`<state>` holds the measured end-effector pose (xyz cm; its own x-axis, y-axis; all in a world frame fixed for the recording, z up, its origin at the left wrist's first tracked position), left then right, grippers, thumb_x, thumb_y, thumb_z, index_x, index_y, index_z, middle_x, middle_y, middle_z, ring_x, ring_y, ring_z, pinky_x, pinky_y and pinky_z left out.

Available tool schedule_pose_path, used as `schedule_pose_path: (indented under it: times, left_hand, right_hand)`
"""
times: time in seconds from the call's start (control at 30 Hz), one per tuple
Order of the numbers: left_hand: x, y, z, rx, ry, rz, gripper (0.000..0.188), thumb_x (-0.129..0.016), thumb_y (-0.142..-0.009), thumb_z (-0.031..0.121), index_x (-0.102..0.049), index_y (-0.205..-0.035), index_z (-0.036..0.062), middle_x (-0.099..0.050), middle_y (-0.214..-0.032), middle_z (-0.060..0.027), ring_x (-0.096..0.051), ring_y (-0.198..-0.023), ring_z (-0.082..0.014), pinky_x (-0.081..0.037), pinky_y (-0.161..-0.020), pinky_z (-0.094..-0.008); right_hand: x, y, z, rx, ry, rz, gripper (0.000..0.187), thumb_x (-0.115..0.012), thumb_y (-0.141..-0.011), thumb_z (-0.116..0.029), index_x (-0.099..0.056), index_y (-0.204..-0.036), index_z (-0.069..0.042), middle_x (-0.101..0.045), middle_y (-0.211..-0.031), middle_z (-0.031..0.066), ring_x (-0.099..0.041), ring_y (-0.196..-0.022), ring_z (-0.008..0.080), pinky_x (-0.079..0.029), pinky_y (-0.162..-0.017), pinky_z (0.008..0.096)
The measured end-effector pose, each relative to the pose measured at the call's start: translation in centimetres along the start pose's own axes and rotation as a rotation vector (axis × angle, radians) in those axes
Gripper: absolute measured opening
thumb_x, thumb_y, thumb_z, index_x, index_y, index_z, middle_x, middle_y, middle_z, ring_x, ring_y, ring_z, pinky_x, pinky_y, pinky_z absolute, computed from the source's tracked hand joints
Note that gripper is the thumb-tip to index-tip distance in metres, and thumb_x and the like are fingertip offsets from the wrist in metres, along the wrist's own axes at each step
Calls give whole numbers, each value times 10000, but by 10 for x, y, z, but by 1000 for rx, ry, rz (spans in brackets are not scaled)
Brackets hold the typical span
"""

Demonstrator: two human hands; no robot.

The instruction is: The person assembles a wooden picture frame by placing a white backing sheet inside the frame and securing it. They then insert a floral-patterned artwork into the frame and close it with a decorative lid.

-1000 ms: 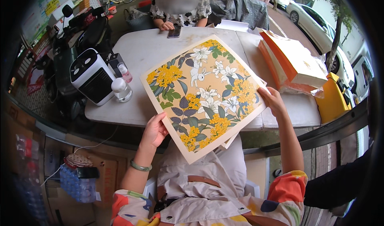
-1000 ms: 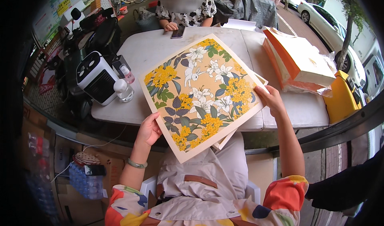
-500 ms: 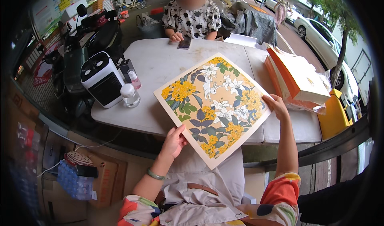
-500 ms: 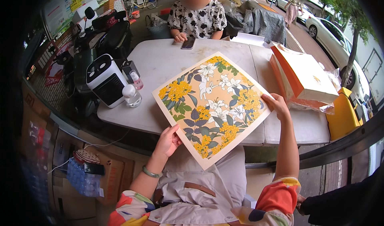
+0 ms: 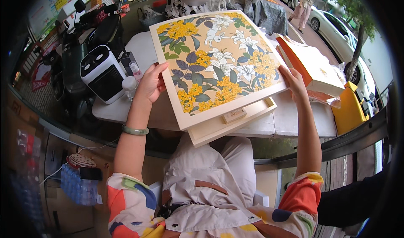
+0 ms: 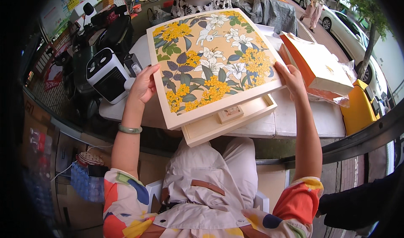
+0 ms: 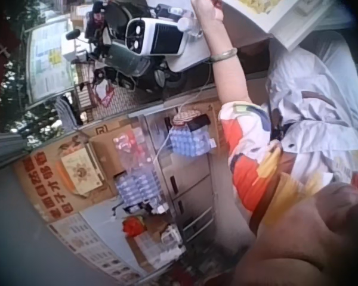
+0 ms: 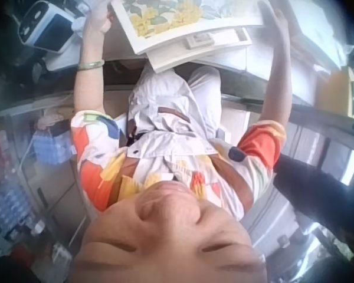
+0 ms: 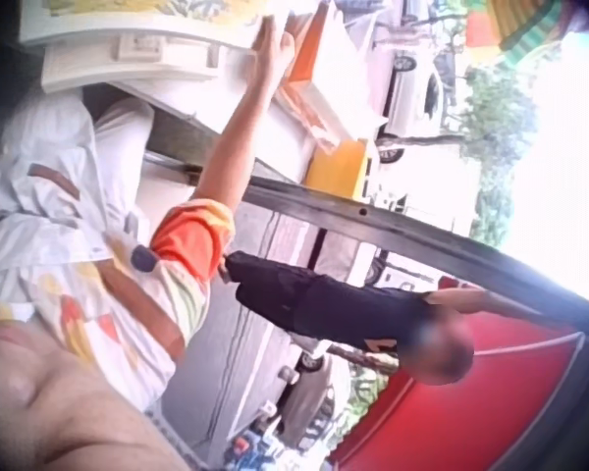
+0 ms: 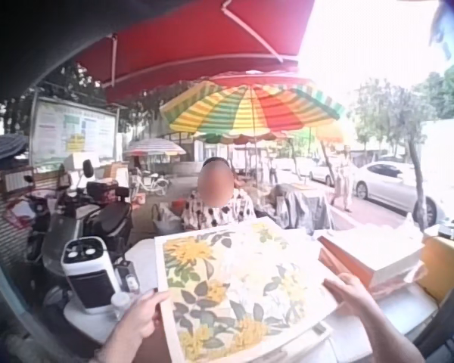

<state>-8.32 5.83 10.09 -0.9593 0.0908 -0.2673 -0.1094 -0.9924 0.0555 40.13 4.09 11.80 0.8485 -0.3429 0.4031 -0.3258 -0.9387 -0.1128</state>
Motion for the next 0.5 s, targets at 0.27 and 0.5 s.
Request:
schedule_pose_path:
  times: [0.27, 0.5]
  left_hand:
    - [-12, 5, 31, -107, 78, -32, 371, -669, -949, 301, -561, -1239, 96, -664, -970, 7, -632, -742, -62, -476, -583, -188]
    - [-17, -10, 27, -35, -6, -54, 285, -648, -958, 308, -600, -1114, 74, -688, -898, -11, -607, -640, -50, -353, -465, -194]
  right_hand:
    - [18, -10, -40, 95, -126, 80, 471, -718, -924, -466, -677, -1070, -20, -706, -846, 85, -660, -735, 95, -485, -613, 197]
    - [27, -24, -24, -6, -29, 84, 491, -720, -899, -503, -724, -1047, -35, -712, -835, 55, -656, -736, 101, -467, -630, 233]
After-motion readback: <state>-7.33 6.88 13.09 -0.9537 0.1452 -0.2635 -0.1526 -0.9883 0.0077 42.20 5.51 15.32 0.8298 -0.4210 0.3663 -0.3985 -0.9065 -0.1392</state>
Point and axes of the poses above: each hand's wrist, its own y-axis away from the middle knuckle, its own x-axis out of the back of the hand, z = x × y, the point moved 9 cm from there along -y, towards the middle knuckle
